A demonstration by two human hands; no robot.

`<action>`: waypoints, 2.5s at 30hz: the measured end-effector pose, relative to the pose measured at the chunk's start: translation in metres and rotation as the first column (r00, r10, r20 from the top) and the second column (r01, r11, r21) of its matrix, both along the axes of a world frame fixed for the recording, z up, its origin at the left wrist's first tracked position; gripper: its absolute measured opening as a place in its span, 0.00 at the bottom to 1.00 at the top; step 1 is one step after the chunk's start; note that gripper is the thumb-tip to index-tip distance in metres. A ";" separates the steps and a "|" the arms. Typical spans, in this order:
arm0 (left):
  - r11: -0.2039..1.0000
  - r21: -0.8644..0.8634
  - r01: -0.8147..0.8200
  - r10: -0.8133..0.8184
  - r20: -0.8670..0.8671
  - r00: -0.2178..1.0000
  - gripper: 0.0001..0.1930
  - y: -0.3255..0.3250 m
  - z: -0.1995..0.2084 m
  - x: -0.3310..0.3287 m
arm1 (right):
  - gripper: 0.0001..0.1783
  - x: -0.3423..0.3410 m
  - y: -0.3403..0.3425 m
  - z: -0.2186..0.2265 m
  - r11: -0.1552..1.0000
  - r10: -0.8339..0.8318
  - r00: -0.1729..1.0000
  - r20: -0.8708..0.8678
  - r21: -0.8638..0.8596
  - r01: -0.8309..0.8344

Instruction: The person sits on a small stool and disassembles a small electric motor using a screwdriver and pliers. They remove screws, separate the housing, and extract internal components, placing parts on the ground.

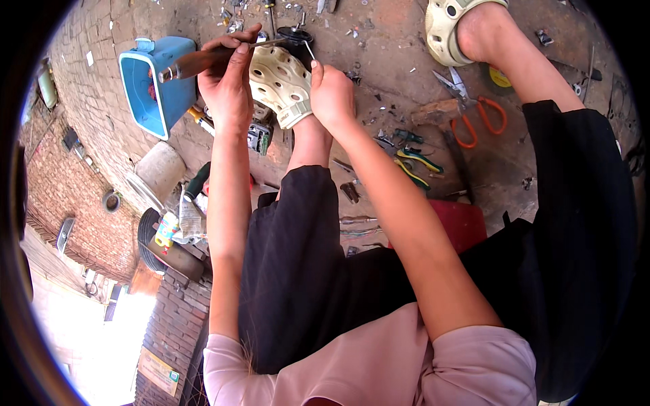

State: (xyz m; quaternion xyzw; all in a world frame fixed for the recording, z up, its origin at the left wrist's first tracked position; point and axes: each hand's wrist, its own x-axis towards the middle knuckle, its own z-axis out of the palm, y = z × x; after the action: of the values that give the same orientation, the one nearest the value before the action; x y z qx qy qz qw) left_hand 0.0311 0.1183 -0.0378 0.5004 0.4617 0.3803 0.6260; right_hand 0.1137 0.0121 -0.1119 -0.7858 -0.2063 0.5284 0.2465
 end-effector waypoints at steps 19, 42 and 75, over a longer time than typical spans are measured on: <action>0.997 0.038 0.065 -0.066 0.032 0.997 0.08 -0.006 -0.006 -0.007 | 0.23 0.029 0.019 0.014 0.519 -0.511 -0.682 -0.522 -0.820 0.239; 0.969 -0.024 0.245 -0.244 0.057 0.968 0.04 0.023 -0.001 -0.003 | 0.24 0.035 0.019 0.008 0.490 -0.419 -0.852 -0.313 -0.868 0.078; 0.881 0.273 0.385 -0.174 -0.570 0.803 0.11 -0.004 -0.008 0.037 | 0.21 0.037 0.038 0.021 0.407 -0.608 -0.644 -0.465 -0.878 0.250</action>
State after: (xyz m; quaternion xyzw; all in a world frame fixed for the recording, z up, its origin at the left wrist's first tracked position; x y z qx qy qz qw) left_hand 0.0686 0.1143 -0.0462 0.7595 0.4537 0.2100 0.4162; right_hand 0.1510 0.0496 -0.0910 -0.0685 0.5791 0.6855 0.4360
